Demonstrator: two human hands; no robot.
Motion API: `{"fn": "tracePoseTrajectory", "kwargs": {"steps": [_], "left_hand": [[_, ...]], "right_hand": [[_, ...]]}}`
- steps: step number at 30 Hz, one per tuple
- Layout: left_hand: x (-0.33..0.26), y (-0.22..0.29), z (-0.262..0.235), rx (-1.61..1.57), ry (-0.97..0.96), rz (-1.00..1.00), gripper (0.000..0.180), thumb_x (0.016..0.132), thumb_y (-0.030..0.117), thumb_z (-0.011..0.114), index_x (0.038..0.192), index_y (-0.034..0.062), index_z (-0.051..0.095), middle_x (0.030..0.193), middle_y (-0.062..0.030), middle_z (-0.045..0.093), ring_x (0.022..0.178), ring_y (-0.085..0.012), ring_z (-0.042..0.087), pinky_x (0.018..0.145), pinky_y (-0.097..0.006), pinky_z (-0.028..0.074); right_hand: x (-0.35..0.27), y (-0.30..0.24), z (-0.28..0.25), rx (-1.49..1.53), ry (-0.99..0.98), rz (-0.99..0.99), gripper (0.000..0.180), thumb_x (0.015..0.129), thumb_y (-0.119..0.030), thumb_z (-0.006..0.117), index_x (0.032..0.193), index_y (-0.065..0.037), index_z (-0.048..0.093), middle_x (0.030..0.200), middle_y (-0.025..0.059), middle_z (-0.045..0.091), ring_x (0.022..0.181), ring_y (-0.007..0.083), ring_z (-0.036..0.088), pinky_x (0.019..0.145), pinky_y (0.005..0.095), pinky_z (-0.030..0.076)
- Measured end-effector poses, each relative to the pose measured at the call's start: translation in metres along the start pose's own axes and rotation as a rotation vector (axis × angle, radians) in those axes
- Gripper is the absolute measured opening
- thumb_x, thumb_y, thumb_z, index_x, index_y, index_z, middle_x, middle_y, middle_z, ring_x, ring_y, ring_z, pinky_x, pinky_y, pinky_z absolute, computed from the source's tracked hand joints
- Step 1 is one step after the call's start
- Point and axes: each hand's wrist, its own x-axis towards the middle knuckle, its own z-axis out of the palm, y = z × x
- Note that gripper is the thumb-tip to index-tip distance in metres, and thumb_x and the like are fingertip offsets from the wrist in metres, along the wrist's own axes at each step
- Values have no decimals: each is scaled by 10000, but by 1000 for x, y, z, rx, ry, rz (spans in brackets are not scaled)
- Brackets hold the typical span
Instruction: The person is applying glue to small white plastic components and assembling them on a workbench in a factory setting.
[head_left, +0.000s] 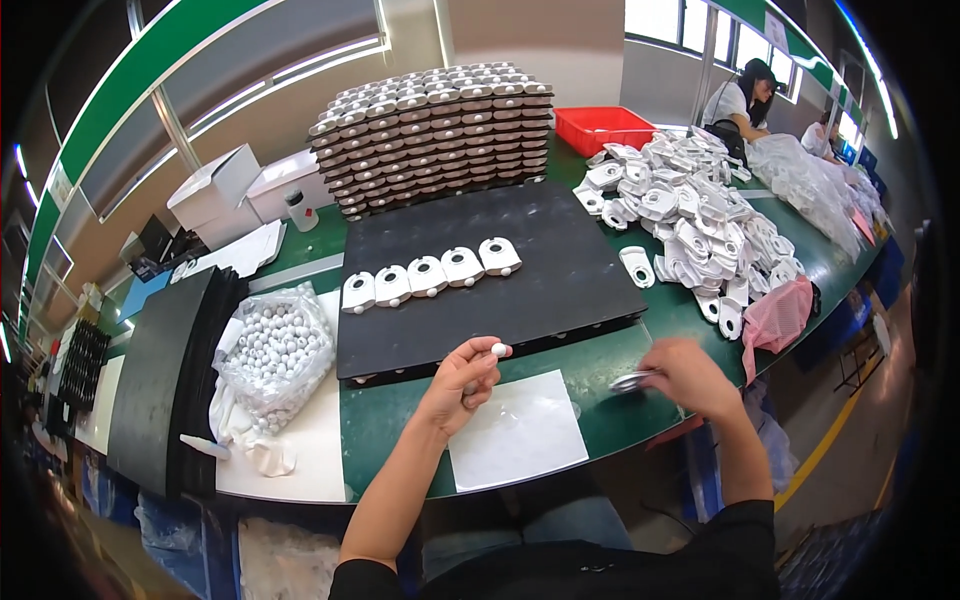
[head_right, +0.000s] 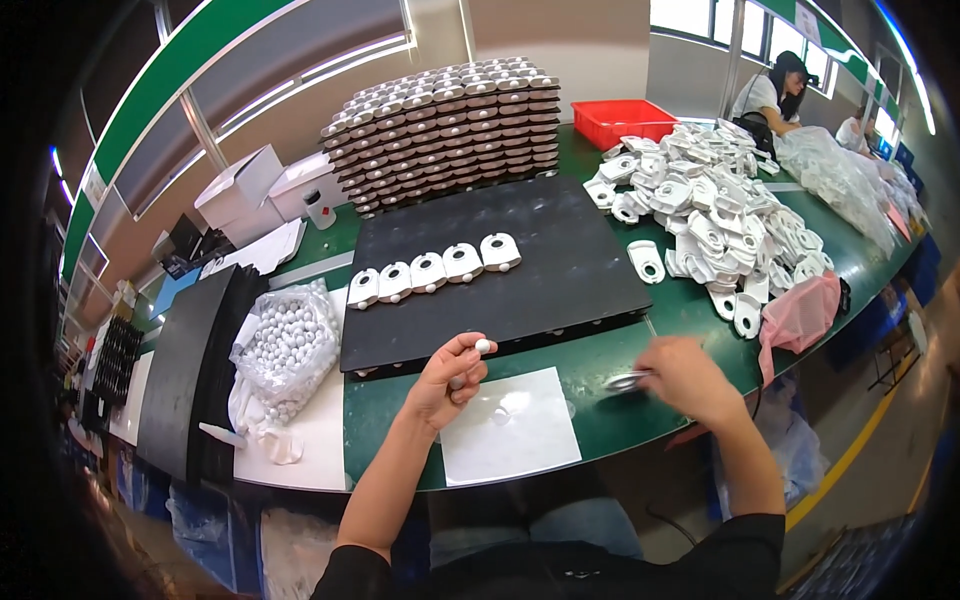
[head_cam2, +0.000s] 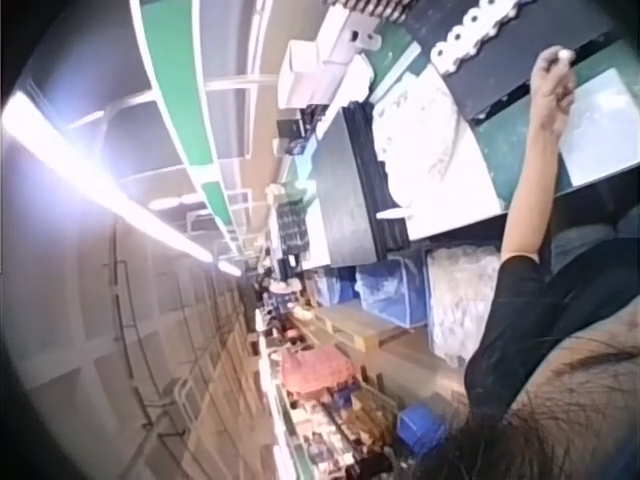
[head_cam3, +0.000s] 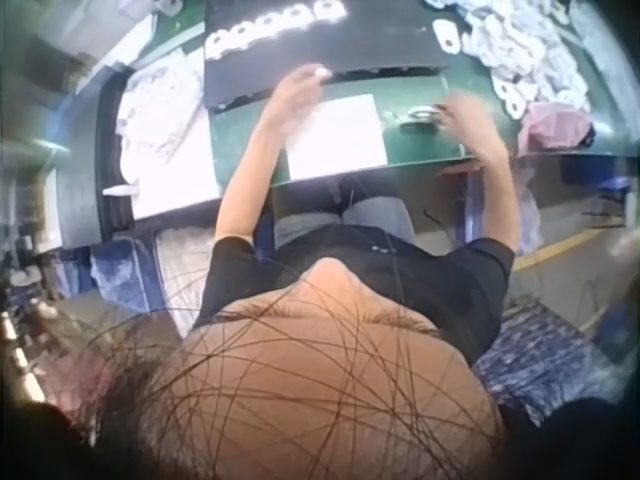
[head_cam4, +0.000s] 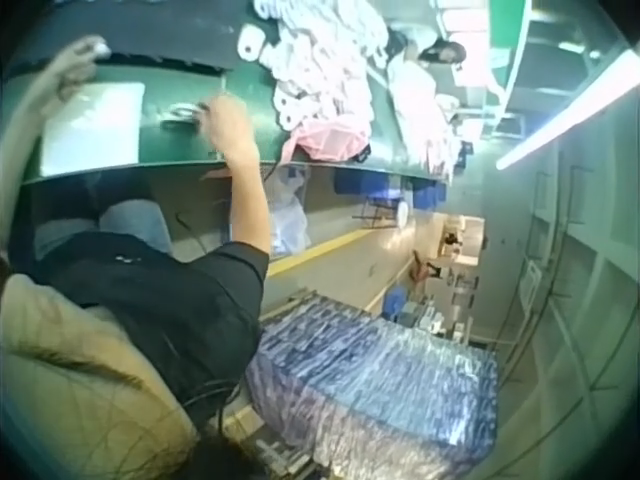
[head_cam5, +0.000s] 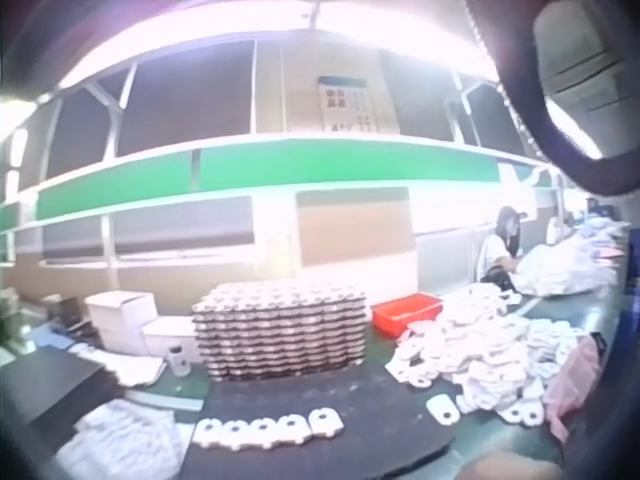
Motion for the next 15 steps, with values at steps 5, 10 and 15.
{"fn": "tracePoseTrajectory", "kwargs": {"steps": [5,10,15], "left_hand": [[-2,7,7,-23,87,-28,176,862,145,538,1013,53,534,925,-56,575,581,-48,404,366,-137,251],[1,3,1,-39,38,-37,200,887,230,514,967,48,535,855,-32,558,588,-42,395,363,-140,246],[-1,4,5,17,119,-33,156,855,200,569,923,62,551,835,-22,551,586,-35,403,365,-137,238]], "right_hand": [[24,-51,53,817,117,73,97,791,-43,577,881,-9,592,763,60,606,704,120,563,643,251,443],[32,-70,109,1143,150,157,155,832,-68,558,968,7,547,815,37,602,733,82,549,674,222,447],[36,-79,116,1057,148,125,136,829,-49,553,949,14,548,803,44,600,728,84,558,665,219,454]]}}
